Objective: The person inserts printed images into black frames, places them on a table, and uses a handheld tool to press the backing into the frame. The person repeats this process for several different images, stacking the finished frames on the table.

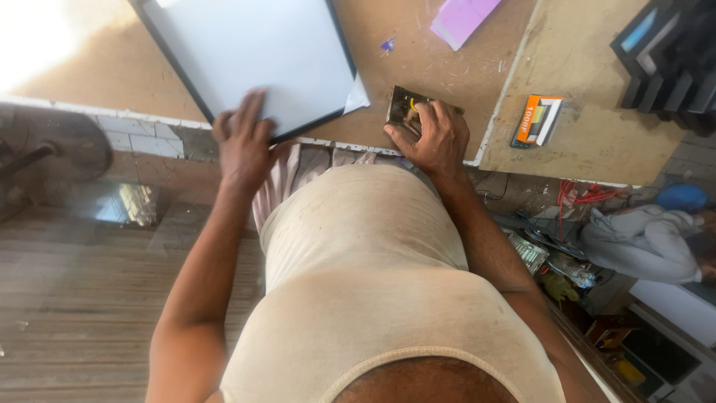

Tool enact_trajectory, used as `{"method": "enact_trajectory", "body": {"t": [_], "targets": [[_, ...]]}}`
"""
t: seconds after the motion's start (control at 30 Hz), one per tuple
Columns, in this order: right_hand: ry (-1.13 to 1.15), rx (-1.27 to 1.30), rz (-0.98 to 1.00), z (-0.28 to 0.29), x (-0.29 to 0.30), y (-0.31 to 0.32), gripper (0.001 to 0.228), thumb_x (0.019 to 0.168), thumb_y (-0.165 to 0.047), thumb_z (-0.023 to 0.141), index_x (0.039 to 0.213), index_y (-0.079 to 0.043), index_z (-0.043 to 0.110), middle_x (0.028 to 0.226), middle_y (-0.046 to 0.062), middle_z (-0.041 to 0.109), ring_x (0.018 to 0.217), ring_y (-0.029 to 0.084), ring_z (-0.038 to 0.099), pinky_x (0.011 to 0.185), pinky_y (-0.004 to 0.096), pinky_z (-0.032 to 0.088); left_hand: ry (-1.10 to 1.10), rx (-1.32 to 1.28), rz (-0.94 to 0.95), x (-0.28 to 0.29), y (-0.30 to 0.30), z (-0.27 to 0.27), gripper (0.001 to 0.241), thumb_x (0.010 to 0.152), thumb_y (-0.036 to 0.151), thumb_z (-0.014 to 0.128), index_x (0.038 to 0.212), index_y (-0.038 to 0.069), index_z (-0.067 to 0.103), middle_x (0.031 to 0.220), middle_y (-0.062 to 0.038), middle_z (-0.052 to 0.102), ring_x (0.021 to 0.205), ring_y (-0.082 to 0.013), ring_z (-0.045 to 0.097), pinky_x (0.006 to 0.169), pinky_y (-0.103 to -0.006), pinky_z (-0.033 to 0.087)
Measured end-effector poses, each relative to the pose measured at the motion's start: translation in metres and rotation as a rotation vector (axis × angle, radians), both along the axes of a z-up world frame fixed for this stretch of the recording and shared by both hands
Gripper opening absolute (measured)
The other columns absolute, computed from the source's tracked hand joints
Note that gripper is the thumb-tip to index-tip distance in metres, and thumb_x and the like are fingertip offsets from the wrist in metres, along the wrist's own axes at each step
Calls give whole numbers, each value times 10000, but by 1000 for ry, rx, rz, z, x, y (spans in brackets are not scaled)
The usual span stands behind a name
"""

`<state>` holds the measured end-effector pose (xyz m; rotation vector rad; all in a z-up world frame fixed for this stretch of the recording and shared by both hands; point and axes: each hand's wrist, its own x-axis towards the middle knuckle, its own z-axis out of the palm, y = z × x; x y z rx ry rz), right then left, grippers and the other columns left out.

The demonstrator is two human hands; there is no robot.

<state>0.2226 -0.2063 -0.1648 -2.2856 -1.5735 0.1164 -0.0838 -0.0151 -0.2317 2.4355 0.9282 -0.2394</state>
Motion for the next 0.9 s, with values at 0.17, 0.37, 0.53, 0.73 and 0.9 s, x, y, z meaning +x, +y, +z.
{"method": "enact_trajectory", "body": {"t": [0.17,0.37,0.53,0.73,0.9], "targets": [[-53,-138,-180,-32,56,9,503,999,-575,740,868,-93,676,885,91,629,798,250,635,674,457,509,59,481,-61,-65,3,19,160,1003,240,834,970,210,680,1547,-35,489,1584,-191,352,1259,-456,193],[-74,88,-49,-64,140,46,586,773,-319,909,1150,67,680,1218,225,657,1115,382,623,926,477,531,-86,519,-117,-69,22,101,146,951,173,847,1012,196,716,1349,35,714,1398,-110,578,1225,-428,268],[146,-101,-65,-58,157,41,268,857,-194,882,1046,-54,754,1144,118,716,1046,329,681,915,448,545,-505,328,-12,-63,64,215,86,1003,136,800,1058,116,738,1213,-25,768,1189,-139,674,1102,-380,347],[102,0,-129,-29,141,49,46,980,-52,713,1016,-27,702,1164,130,722,1042,349,679,885,452,536,-908,21,-162,-1,98,268,73,950,72,760,933,85,690,1075,-83,741,1086,-221,706,959,-412,555],[-81,197,-353,37,81,53,75,1006,-38,675,1081,-42,675,1124,108,705,1021,319,698,833,425,565,-993,-20,-308,40,99,262,113,1008,128,775,1073,59,714,1175,-93,728,1122,-200,689,905,-347,578]]}}
